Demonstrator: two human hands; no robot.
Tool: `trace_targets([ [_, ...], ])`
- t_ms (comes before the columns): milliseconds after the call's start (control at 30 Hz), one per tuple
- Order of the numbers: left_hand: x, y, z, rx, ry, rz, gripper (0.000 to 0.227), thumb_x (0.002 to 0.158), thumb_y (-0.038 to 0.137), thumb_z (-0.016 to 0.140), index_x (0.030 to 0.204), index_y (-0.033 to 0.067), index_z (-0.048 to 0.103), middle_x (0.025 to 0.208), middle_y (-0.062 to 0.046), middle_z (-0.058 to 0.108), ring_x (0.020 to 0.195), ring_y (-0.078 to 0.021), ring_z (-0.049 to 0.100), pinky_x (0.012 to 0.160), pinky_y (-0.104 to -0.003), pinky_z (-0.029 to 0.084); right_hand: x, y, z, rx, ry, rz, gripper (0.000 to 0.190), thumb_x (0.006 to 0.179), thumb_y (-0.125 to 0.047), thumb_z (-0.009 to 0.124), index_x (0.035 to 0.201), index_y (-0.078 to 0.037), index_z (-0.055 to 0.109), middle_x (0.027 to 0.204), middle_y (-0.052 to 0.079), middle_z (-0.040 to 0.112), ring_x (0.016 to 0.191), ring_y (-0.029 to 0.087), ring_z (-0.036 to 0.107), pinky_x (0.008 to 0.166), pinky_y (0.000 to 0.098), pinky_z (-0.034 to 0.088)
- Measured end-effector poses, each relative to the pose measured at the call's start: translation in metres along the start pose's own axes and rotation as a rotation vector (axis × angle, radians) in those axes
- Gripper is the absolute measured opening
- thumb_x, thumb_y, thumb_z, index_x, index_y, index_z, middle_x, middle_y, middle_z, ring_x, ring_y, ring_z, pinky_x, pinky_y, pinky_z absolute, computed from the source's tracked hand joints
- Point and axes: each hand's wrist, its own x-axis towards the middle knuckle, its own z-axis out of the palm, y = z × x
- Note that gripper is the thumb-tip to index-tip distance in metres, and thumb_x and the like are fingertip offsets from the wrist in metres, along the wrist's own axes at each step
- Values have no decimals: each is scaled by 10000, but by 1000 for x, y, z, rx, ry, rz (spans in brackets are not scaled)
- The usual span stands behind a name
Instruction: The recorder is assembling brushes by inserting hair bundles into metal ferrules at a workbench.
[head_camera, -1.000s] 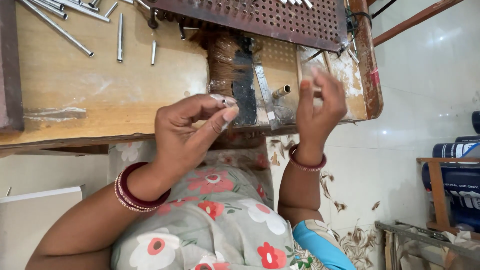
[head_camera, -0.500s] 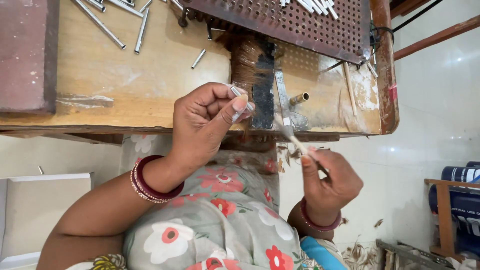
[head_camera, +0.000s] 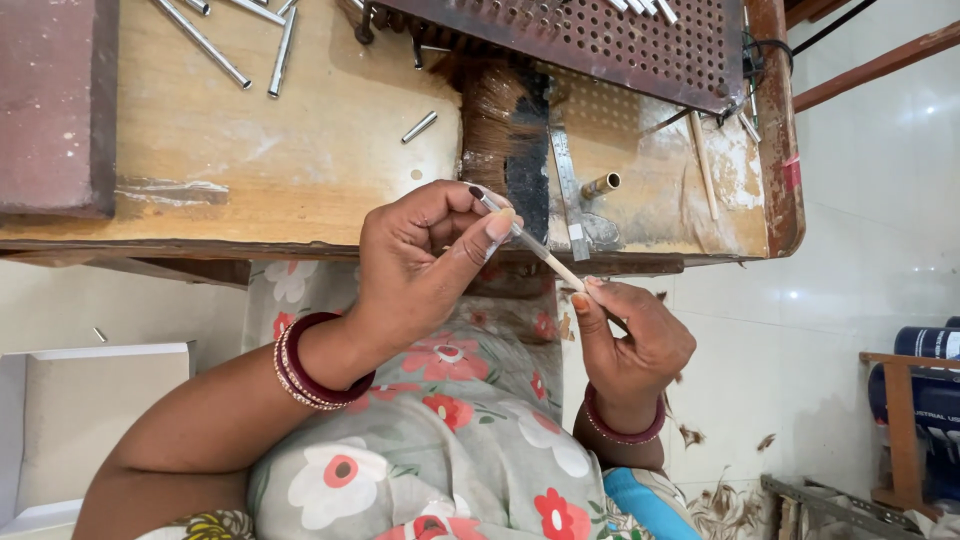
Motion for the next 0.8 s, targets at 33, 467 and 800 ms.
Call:
trace_targets([
  [33, 1, 3, 1, 50, 5, 47, 105, 1059, 46, 688, 1090, -52, 661, 966, -22, 711, 881, -35, 628, 745, -184, 491, 1, 8, -2, 115, -35, 57, 141, 932, -30, 821, 1014, 24, 719, 959, 152, 752, 876, 190, 747, 775, 279, 597],
  [467, -1, 13, 12, 159, -174, 113, 171, 1055, 44, 645, 1201, -29, 696, 1097, -90, 761, 1030, -96, 664, 928, -265, 573, 26, 21, 23, 353, -101, -5, 360, 1031, -298, 742, 1214, 7, 690, 1297, 184, 684, 1175, 202, 698, 928, 311, 596],
  [800, -17, 21, 23, 332, -184, 259, 195, 1061, 103, 653, 1190, -36, 607, 1199, -157, 714, 1212, -242, 708, 1038, -329, 570, 1, -1, 34, 400, -14, -24, 334, 1004, -313, 766, 1040, 10, 690, 1118, 230, 748, 992, 249, 764, 833, 291, 613],
])
